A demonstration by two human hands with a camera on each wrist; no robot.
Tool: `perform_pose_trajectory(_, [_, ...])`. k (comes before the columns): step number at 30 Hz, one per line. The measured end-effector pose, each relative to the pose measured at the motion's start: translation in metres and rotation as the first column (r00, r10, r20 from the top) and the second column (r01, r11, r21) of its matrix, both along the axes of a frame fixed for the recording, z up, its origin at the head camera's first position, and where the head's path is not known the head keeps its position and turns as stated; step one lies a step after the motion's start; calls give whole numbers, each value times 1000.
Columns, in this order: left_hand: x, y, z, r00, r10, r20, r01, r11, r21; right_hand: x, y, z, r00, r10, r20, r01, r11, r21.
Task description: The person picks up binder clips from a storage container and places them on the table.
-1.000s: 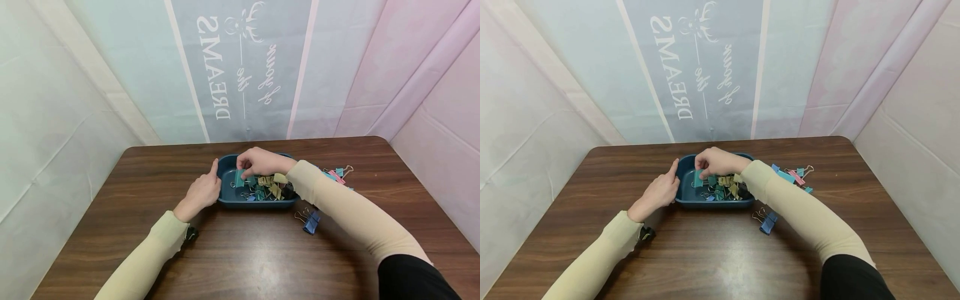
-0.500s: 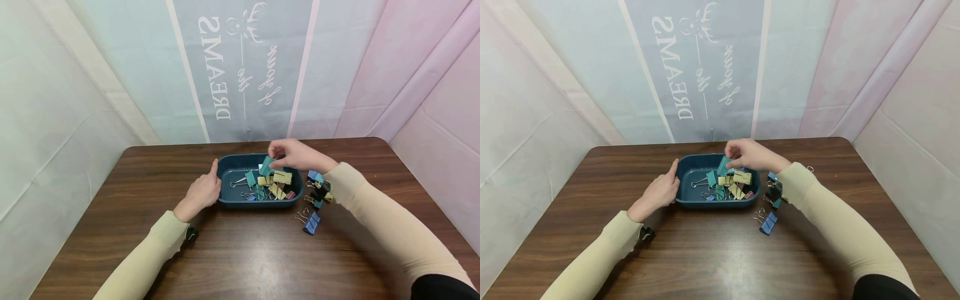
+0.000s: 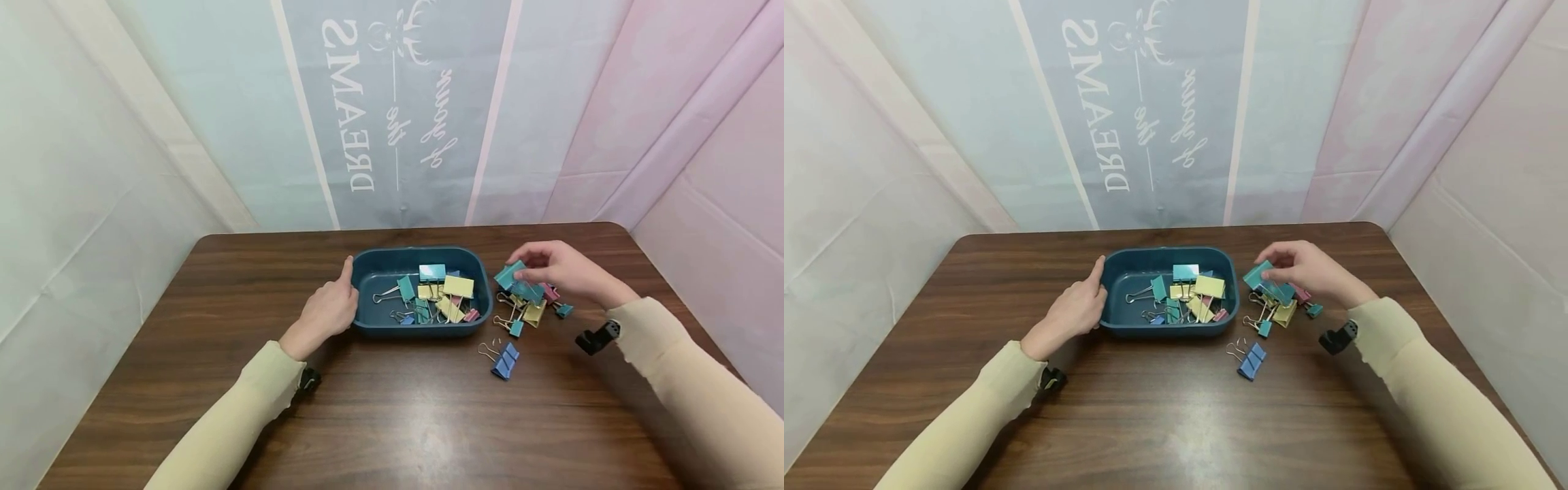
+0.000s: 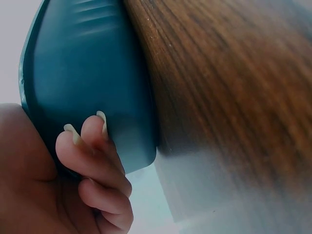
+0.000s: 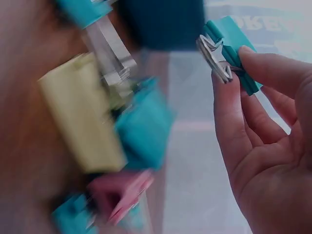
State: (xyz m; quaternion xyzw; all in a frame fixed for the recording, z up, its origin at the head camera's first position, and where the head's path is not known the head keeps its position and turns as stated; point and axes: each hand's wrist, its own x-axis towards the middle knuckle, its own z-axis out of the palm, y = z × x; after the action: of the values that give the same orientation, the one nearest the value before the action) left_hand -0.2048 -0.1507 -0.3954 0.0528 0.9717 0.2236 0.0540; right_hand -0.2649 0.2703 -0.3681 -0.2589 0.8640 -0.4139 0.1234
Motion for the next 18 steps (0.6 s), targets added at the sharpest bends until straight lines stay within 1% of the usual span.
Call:
perform_pose_trajectory(4, [0,-1,0,1000,0,6,0,1000,3,7,10,-12,999,-42,27,42,999,33])
perform_pose_trajectory(6, [1,-1,-1,1000,-5,8,5,1000,0,10,12,-16,999,-48,-7,49,996,70])
perform_pose_trajectory(9, [1,-1,-1,1000,-11,4,11,1000,-1,15,10,-19,995,-25,-99,39,989,143])
perform_pose_trajectory(11, [0,-1,-1,1000,-13,-2,13,1000,1,18,8,-22,986,-1,-165,34,980,195])
perform_pose_trajectory(13, [0,-2,-1,1000,-11,-6,11,1000,5,20,5,-23,976,23,-215,27,974,226])
perform_pose_trajectory(15, [0,-1,-1,1000,-11,-5,11,1000,6,21,3,-25,971,35,-238,25,970,242])
perform_pose_trajectory(18, [-1,-1,-1,1000,-10,1,10,1000,5,23,0,-28,967,46,-253,19,969,248])
